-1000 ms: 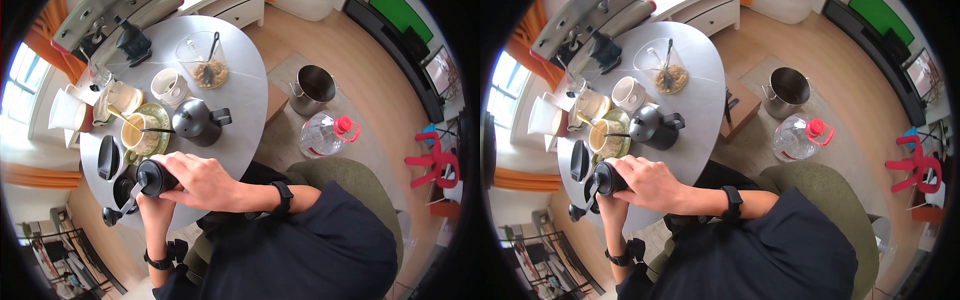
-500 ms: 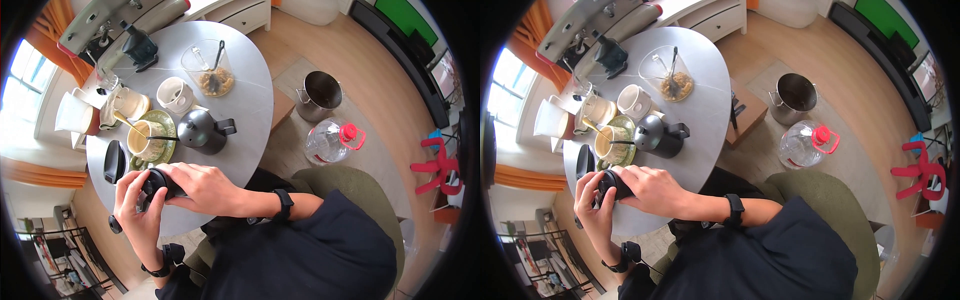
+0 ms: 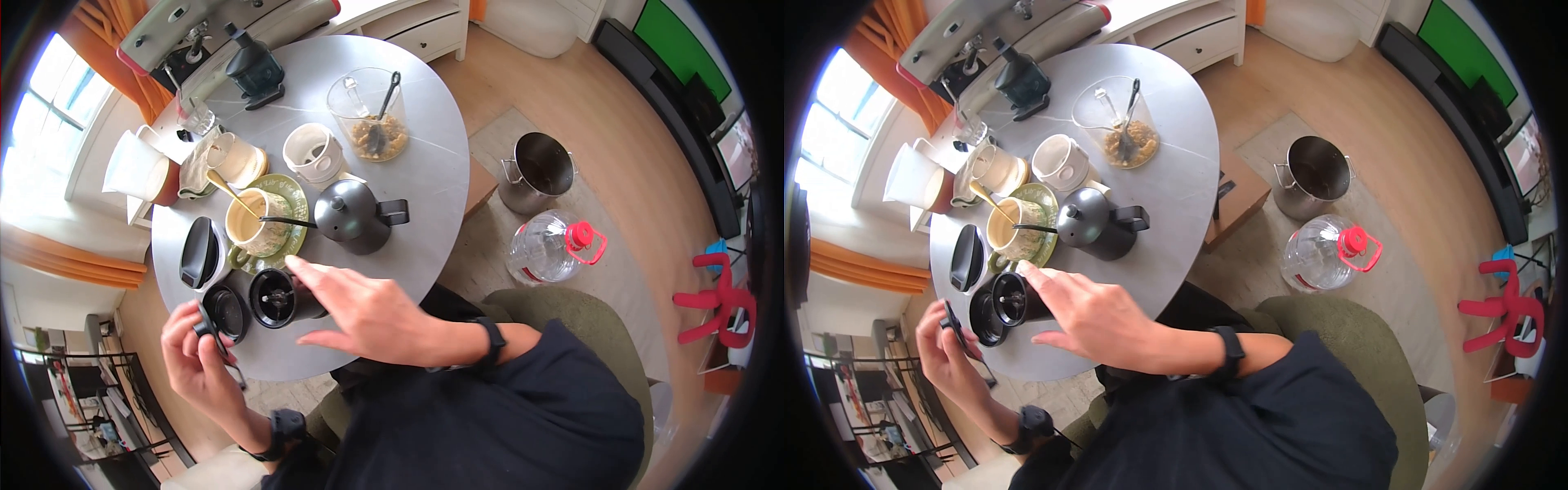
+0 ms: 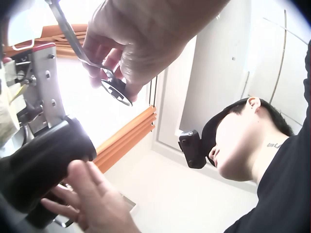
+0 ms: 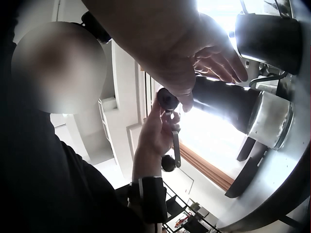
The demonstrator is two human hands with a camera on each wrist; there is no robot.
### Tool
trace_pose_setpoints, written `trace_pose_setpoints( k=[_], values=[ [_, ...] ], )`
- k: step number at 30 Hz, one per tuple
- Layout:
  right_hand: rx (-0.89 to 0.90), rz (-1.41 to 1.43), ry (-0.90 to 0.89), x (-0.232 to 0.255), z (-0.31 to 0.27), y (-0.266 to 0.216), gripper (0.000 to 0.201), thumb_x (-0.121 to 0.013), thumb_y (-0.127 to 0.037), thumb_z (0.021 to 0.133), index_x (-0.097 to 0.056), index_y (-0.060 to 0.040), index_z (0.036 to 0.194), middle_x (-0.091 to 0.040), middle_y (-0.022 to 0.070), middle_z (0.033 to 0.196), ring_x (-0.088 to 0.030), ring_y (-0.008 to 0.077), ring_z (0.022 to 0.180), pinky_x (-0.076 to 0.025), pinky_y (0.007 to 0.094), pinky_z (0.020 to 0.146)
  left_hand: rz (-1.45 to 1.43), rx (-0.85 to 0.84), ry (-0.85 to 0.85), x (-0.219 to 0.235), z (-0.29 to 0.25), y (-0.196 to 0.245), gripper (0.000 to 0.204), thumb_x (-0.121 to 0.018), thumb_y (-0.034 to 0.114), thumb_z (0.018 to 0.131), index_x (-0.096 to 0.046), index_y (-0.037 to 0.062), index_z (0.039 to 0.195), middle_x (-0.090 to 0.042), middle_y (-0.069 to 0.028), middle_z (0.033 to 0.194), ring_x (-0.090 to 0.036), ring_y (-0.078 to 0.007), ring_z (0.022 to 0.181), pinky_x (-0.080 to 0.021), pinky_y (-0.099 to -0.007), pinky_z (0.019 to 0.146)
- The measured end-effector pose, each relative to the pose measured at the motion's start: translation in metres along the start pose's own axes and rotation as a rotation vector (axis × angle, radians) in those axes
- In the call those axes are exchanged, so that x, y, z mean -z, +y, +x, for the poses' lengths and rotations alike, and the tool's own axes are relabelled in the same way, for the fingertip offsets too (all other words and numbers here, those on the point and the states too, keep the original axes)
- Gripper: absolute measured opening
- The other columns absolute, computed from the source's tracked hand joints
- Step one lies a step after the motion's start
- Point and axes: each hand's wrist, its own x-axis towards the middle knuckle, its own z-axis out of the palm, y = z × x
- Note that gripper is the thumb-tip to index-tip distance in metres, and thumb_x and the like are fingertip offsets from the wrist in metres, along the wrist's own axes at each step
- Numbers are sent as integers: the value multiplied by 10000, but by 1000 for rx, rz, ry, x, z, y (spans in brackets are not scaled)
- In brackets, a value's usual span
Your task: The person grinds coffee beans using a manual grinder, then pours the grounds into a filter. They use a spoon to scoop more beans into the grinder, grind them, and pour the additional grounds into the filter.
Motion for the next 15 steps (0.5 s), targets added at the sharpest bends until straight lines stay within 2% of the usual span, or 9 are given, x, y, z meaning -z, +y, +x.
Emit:
trace_pose_setpoints(
  k=[2,3,5,6,7,9,11,13,15],
  values=[
    [80,-115,70,36,7,3,383,-699,-240,840,-578,-6,1118,-655,143,1044,-663,274,852,-542,349,729,0,116,47,7,-25,-11,399,-522,377,973,-534,-16,1042,-598,-180,1152,-493,-51,480,-349,-156,397],
    [152,-229,147,55,17,15,294,-683,-219,858,-615,-9,1053,-680,128,966,-670,238,801,-542,329,699,-141,201,79,8,-37,-12,316,-518,280,980,-516,-34,1006,-588,-236,1126,-535,-85,475,-375,-155,391],
    [-51,-296,238,90,46,38,176,-664,-188,871,-650,-23,931,-685,99,801,-651,169,688,-514,289,615,-143,324,30,10,-63,-19,347,-482,344,996,-505,4,1059,-621,-183,1117,-523,-71,479,-357,-157,386],
    [-157,-402,277,103,62,55,177,-658,-203,881,-650,-32,928,-671,86,730,-627,125,628,-479,266,561,-156,401,5,9,-72,-21,322,-472,325,1002,-502,10,1059,-632,-176,1101,-534,-80,479,-363,-161,390],
    [-278,-445,278,113,80,72,251,-662,-273,884,-651,-23,907,-664,78,705,-629,133,612,-478,281,557,-196,461,-22,7,-79,-24,303,-477,307,1002,-512,13,1062,-640,-166,1098,-539,-86,479,-376,-170,398],
    [-280,-591,269,124,111,120,352,-657,-372,879,-652,-21,908,-647,68,675,-618,136,572,-481,288,557,-227,570,-84,3,-90,-23,265,-486,261,1001,-530,7,1059,-644,-155,1101,-544,-87,487,-391,-182,413],
    [-332,-706,114,133,134,154,399,-651,-422,868,-646,-23,869,-631,57,656,-614,138,548,-484,295,556,-343,706,-107,-2,-95,-18,155,-518,94,966,-551,-5,1080,-647,-138,1104,-559,-70,521,-410,-175,454],
    [-418,-674,13,131,146,156,398,-634,-451,860,-652,-53,879,-656,69,673,-649,170,619,-499,332,607,-342,758,-125,-4,-100,-18,143,-586,80,929,-588,5,1051,-663,-115,1072,-573,-64,542,-417,-178,468],
    [-458,-682,-40,131,155,156,392,-626,-460,857,-651,-69,882,-666,73,674,-665,177,645,-505,343,629,-208,696,-158,-8,-106,-23,144,-621,91,909,-609,9,1027,-678,-105,989,-573,-60,540,-416,-183,462]
  ],
)
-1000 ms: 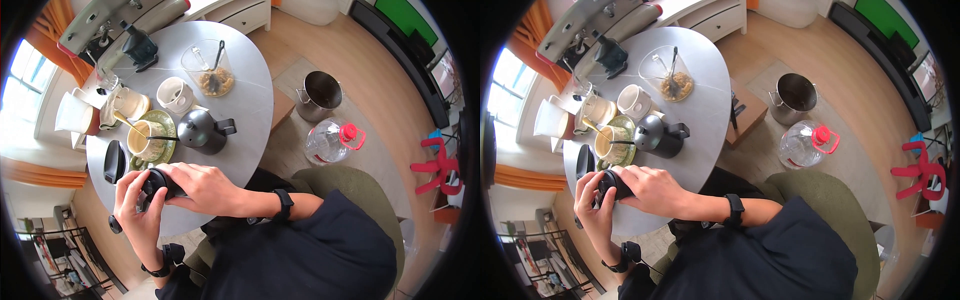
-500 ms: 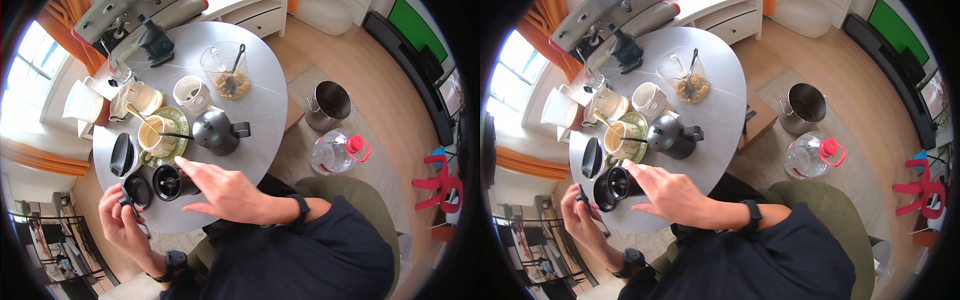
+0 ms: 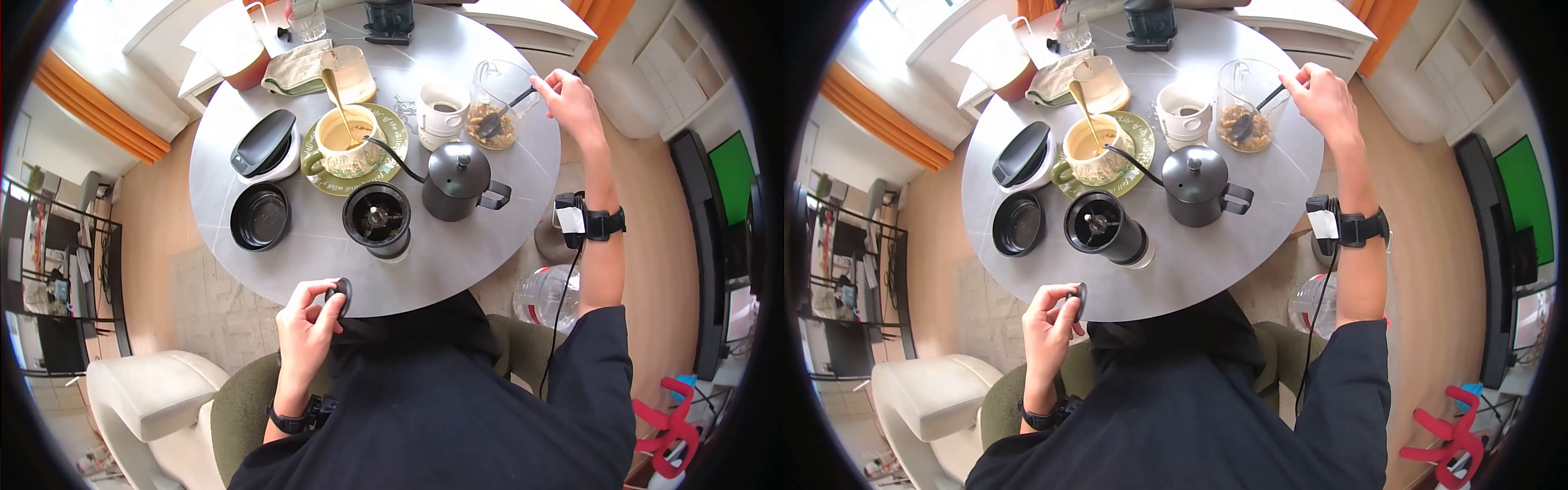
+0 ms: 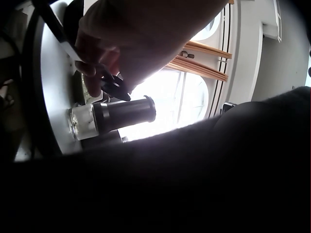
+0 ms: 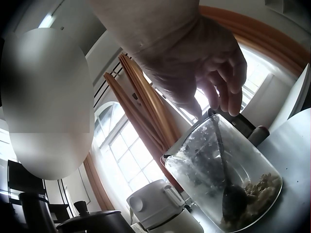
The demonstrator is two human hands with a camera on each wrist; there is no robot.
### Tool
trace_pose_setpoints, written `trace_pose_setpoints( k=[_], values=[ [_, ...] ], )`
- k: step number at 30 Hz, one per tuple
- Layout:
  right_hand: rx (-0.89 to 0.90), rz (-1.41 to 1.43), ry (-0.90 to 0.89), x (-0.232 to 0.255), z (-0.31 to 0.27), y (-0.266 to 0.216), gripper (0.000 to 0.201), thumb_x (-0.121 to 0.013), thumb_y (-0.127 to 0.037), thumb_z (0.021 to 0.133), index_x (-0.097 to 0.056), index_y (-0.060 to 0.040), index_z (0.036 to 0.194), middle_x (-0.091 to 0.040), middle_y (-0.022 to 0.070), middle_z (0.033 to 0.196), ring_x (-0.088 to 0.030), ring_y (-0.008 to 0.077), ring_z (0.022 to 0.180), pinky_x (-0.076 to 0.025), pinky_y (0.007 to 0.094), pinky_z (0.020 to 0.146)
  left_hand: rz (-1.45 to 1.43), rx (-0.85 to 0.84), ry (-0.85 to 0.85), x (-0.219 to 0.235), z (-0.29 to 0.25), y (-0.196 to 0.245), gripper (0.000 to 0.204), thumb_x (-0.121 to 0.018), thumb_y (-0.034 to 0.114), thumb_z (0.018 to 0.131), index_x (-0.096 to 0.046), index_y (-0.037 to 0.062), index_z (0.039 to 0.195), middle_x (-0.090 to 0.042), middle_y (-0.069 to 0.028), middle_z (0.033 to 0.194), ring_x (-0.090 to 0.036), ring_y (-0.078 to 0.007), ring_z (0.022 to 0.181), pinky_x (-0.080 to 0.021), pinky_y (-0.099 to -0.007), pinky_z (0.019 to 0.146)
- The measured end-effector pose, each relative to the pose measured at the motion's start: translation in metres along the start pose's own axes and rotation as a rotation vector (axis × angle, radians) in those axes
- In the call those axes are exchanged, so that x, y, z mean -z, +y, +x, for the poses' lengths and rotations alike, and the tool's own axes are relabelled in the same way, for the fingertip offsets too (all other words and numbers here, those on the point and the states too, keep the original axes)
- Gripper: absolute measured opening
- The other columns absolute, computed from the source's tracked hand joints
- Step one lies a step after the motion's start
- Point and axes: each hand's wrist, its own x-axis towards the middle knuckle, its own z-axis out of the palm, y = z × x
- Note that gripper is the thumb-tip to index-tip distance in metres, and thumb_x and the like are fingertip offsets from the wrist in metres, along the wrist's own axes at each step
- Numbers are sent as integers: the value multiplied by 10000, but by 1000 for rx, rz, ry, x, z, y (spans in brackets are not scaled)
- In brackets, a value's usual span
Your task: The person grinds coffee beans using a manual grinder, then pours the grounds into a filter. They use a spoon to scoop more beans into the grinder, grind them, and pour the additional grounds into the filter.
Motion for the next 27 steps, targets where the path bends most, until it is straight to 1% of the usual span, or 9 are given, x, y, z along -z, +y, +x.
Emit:
trace_pose_setpoints(
  k=[1,5,8,11,15,17,19,22,27],
  values=[
    [4,-15,-6,-1,2,1,386,-626,-455,858,-648,-70,880,-663,72,667,-663,168,636,-503,334,625,43,-10,5,-1,0,-1,165,-655,99,886,-620,6,1018,-686,-84,903,-573,-61,521,-422,-191,459],
    [14,7,-62,-5,14,8,378,-633,-431,858,-651,-54,878,-660,78,664,-649,157,585,-505,326,625,111,128,-71,0,0,4,191,-677,75,862,-623,-7,1025,-695,-60,863,-568,-60,489,-432,-188,468],
    [92,134,-136,-5,19,14,357,-650,-390,850,-659,-34,878,-659,89,675,-637,162,556,-508,319,629,92,68,-134,-2,2,-4,140,-607,28,899,-601,-26,1028,-656,-70,944,-599,-80,565,-453,-188,456],
    [206,33,-41,-2,20,13,312,-673,-333,834,-665,-25,884,-638,90,669,-619,166,566,-500,311,605,63,108,-90,-2,6,-6,163,-654,41,865,-613,-34,1005,-699,-75,912,-584,-69,505,-440,-191,458],
    [218,110,-248,18,13,-6,284,-645,-298,865,-675,-17,881,-619,103,671,-595,209,644,-473,338,626,87,114,-78,1,14,5,170,-654,38,867,-600,-41,1006,-688,-87,976,-601,-81,523,-454,-193,461],
    [318,82,-238,18,18,-6,277,-643,-291,867,-684,-20,905,-615,114,674,-592,219,654,-469,342,630,86,116,-75,2,17,8,178,-658,39,866,-594,-37,1013,-677,-84,987,-608,-88,532,-460,-192,460],
    [433,31,-216,17,25,0,270,-637,-276,872,-697,-22,942,-615,131,692,-582,228,648,-462,343,622,106,103,-66,1,20,8,174,-656,38,866,-593,-34,1012,-677,-77,918,-608,-85,529,-454,-189,454],
    [445,19,-291,18,29,1,267,-629,-269,876,-698,-20,943,-618,133,698,-576,233,646,-460,346,623,134,118,-62,1,22,7,168,-653,38,867,-587,-28,1007,-650,-48,732,-597,-78,507,-435,-182,442],
    [452,89,-249,12,34,6,236,-621,-243,913,-667,-13,892,-467,23,568,-430,87,538,-385,284,510,143,126,-60,-4,24,6,171,-657,46,867,-575,-37,993,-635,-39,680,-587,-77,489,-424,-183,440]
  ],
)
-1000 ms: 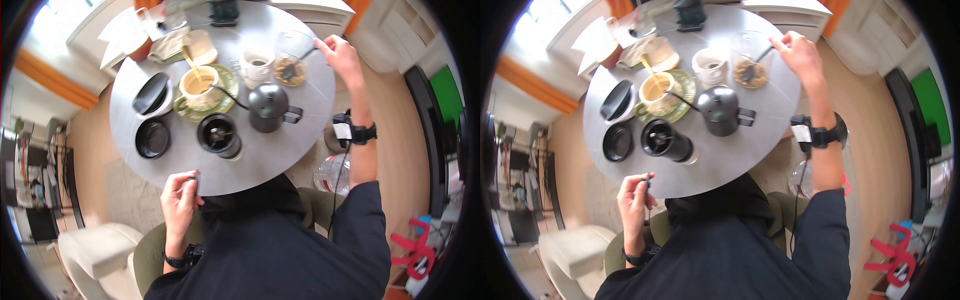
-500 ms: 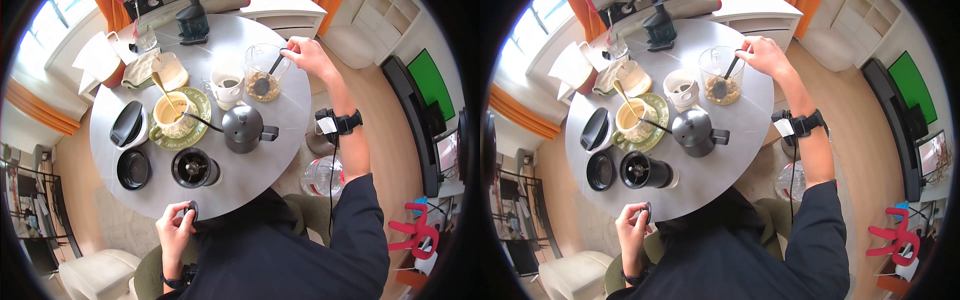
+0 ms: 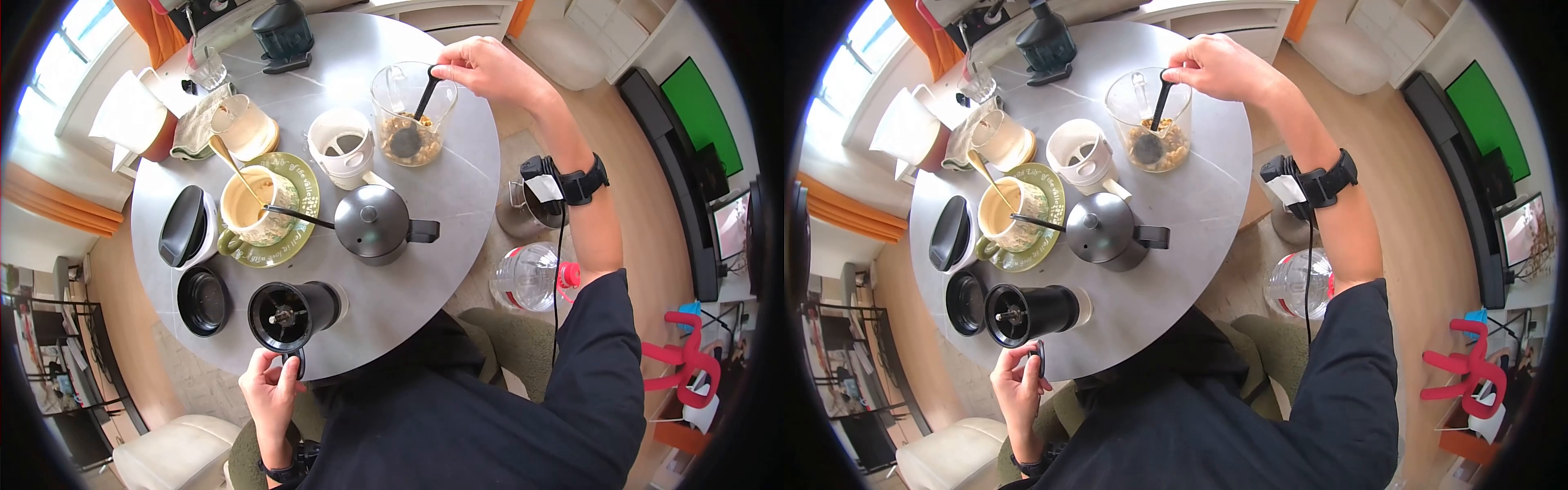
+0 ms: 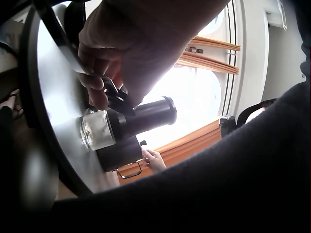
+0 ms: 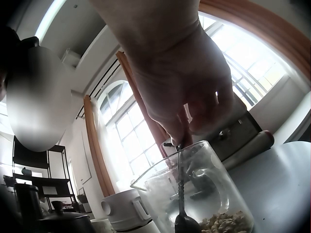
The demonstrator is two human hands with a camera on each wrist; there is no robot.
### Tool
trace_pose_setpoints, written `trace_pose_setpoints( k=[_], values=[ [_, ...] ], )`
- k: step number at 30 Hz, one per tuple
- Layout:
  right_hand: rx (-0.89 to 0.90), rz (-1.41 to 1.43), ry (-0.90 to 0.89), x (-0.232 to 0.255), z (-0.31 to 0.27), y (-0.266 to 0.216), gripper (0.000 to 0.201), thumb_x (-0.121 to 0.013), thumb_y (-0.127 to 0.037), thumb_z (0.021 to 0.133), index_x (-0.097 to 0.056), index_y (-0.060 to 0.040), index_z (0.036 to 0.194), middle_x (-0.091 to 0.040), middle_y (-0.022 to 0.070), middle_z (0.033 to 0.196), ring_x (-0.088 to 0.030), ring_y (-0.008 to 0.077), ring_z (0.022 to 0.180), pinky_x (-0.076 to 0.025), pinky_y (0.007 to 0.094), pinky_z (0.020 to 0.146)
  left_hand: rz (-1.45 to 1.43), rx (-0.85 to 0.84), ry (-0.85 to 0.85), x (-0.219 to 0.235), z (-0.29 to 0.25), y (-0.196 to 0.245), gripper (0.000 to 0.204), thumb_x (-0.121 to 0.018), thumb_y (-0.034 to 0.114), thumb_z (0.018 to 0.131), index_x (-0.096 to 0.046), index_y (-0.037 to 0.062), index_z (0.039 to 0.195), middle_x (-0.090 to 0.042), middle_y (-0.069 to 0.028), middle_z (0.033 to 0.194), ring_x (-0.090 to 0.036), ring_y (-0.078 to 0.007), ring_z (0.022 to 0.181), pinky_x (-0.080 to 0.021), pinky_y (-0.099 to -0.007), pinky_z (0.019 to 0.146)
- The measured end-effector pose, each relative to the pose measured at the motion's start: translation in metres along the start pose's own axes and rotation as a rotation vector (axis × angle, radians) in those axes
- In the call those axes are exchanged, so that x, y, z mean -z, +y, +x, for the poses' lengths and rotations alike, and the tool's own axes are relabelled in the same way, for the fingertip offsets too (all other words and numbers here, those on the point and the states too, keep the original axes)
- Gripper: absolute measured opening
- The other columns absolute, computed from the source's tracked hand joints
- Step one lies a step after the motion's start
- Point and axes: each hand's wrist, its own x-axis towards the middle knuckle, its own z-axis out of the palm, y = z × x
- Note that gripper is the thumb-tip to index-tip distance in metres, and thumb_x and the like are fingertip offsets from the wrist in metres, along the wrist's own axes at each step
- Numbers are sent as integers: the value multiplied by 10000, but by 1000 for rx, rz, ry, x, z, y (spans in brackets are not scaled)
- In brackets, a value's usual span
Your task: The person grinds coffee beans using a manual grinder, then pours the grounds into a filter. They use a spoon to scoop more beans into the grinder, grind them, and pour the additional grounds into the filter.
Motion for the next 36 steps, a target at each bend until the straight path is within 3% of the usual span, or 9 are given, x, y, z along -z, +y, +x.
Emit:
trace_pose_setpoints(
  k=[3,6,9,12,15,21,27,33,36],
  values=[
    [18,-34,10,-1,1,7,239,-617,-247,916,-662,-13,898,-476,29,580,-415,99,531,-378,294,505,11,-2,0,-1,0,2,179,-661,53,866,-573,-42,990,-631,-36,668,-586,-77,486,-424,-187,441],
    [135,-131,164,-4,1,14,246,-611,-252,919,-656,-11,898,-480,34,593,-405,113,527,-368,300,500,9,4,8,-2,0,3,184,-663,56,865,-574,-42,992,-631,-36,665,-587,-78,487,-423,-188,442],
    [186,-145,96,0,-1,11,239,-605,-249,921,-656,-16,898,-479,36,601,-403,121,507,-366,295,491,24,-14,-43,2,0,-4,178,-592,74,922,-583,-42,1057,-665,-116,1021,-586,-78,506,-399,-164,421],
    [-36,55,-122,8,-1,-6,232,-603,-247,922,-658,-22,902,-469,37,595,-405,116,483,-371,285,483,31,-13,-46,0,-1,-3,170,-591,70,921,-584,-38,1051,-666,-116,1017,-589,-78,511,-400,-163,422],
    [-20,65,-95,2,0,3,225,-602,-244,924,-659,-27,907,-453,26,578,-406,104,466,-372,280,470,29,-24,8,-2,-2,0,159,-664,42,857,-571,-25,967,-633,-38,641,-593,-78,487,-414,-187,442],
    [-62,63,-59,6,-4,0,223,-606,-238,928,-655,-24,890,-432,-9,554,-424,76,487,-374,265,462,38,-36,30,0,-3,-2,145,-657,38,862,-571,-15,965,-625,-28,629,-591,-74,486,-409,-184,444],
    [-49,75,-32,7,-5,6,252,-598,-268,917,-680,-30,911,-446,25,549,-457,115,488,-401,293,492,44,-61,19,1,-4,-4,157,-665,61,869,-583,-5,985,-610,-19,613,-586,-70,483,-408,-180,443],
    [-80,120,-17,7,-8,12,253,-613,-284,912,-687,-42,898,-457,4,551,-464,95,492,-415,276,498,31,-61,32,1,-6,-4,157,-663,63,870,-591,2,996,-598,-11,596,-585,-71,480,-411,-178,443],
    [-111,206,11,8,-11,12,232,-586,-209,934,-645,-12,827,-469,-42,558,-418,45,483,-359,231,480,26,-55,22,1,-6,-1,156,-661,59,870,-591,-7,992,-647,-47,710,-592,-75,495,-428,-182,448]
  ],
)
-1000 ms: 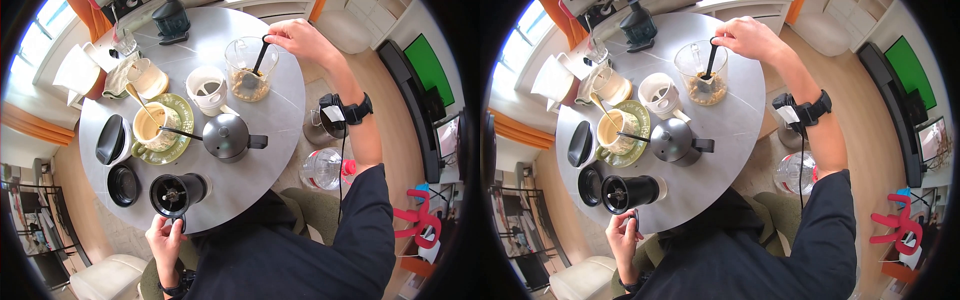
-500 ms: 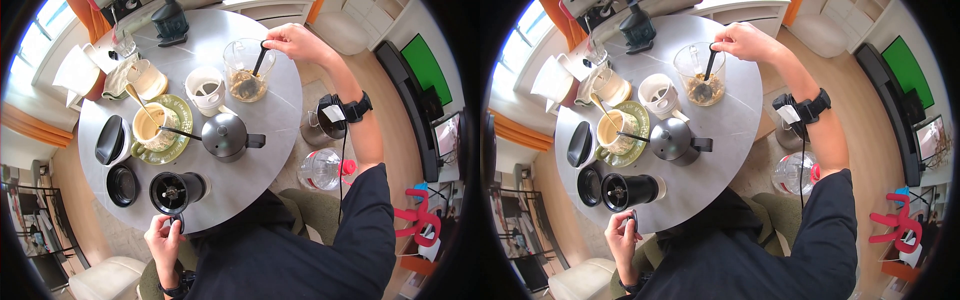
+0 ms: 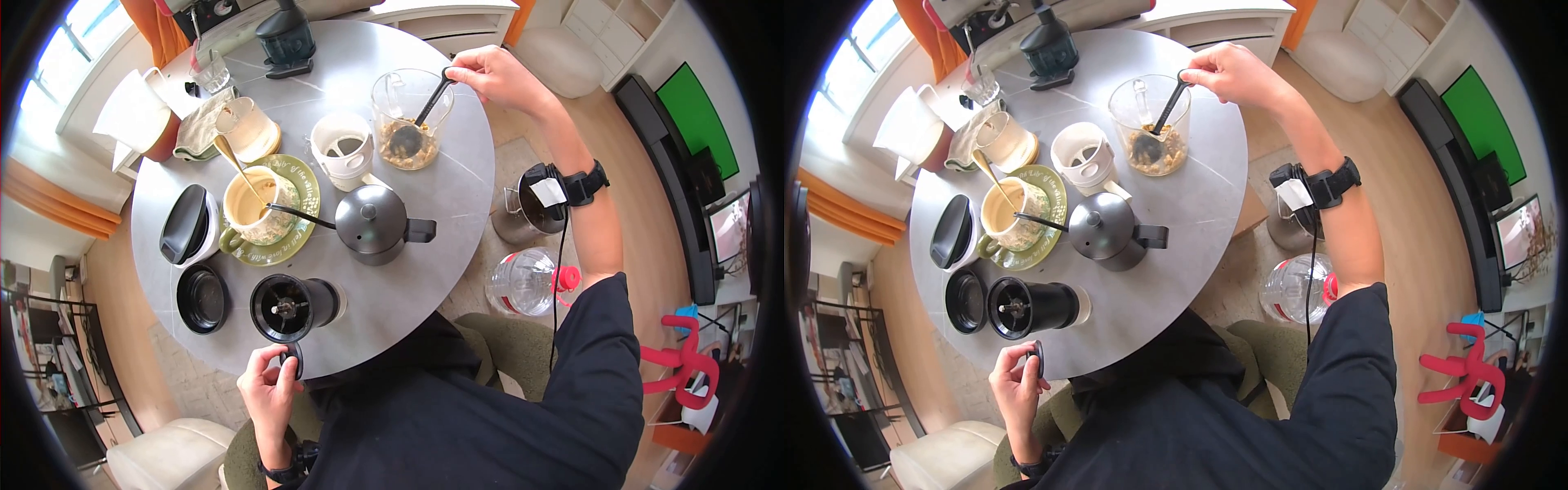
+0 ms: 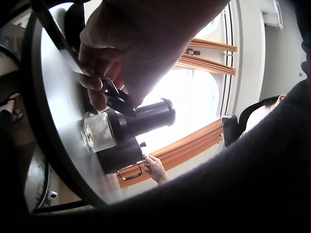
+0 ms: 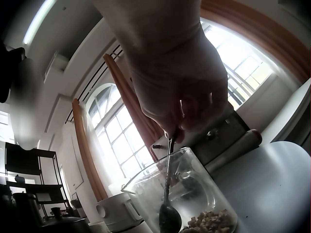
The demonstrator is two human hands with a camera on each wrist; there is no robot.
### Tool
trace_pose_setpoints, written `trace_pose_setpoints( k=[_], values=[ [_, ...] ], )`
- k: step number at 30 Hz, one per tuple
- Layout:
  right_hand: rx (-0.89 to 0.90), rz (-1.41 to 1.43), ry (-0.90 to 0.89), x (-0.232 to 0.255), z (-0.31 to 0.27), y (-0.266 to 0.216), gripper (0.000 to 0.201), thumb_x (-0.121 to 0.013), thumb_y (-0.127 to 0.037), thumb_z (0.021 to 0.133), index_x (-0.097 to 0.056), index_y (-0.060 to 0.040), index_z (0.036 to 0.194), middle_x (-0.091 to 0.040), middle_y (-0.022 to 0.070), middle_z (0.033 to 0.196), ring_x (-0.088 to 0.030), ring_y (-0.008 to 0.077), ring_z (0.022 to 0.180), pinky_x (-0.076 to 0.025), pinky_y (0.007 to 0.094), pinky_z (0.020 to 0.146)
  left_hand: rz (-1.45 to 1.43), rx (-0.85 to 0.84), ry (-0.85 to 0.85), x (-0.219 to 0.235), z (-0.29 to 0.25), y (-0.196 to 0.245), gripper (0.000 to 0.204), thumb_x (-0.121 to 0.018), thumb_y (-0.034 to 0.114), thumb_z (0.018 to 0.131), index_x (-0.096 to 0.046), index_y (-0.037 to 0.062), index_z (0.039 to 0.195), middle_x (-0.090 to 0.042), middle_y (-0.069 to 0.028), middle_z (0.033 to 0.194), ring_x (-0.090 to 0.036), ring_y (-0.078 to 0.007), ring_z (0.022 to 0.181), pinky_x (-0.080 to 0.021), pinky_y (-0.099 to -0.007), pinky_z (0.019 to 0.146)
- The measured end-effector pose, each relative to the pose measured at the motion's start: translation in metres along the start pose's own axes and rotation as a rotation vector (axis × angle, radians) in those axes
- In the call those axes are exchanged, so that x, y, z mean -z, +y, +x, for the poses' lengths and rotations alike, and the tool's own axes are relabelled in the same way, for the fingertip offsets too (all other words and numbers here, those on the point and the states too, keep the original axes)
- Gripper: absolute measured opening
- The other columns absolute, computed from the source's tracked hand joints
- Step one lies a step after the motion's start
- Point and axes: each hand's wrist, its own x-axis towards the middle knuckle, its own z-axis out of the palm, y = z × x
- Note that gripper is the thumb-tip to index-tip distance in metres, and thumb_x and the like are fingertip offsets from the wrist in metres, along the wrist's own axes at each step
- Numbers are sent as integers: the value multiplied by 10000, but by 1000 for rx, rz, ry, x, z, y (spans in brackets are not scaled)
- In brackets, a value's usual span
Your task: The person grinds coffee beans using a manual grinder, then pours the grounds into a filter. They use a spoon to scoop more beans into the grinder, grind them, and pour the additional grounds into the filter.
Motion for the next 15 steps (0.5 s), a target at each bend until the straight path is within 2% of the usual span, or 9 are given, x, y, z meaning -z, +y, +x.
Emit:
trace_pose_setpoints(
  k=[3,6,15],
  values=[
    [-35,53,-12,8,0,7,267,-600,-258,914,-677,-6,866,-494,-4,555,-468,72,483,-408,256,500,-16,-39,-39,2,-1,-6,133,-588,47,914,-581,-24,1026,-649,-119,1066,-603,-92,528,-410,-169,425],
    [-132,116,45,16,-1,12,267,-595,-251,915,-672,-6,839,-514,-17,559,-470,57,489,-402,240,500,-60,-25,-12,2,-2,-3,167,-658,51,867,-583,-39,985,-676,-116,1036,-605,-84,528,-457,-192,456],
    [-128,305,253,41,-9,2,285,-603,-278,917,-652,-17,817,-530,-25,571,-501,48,503,-399,212,495,-76,-26,4,9,-8,-4,150,-652,29,859,-589,-37,978,-688,-114,1020,-597,-83,508,-449,-194,451]
  ],
)
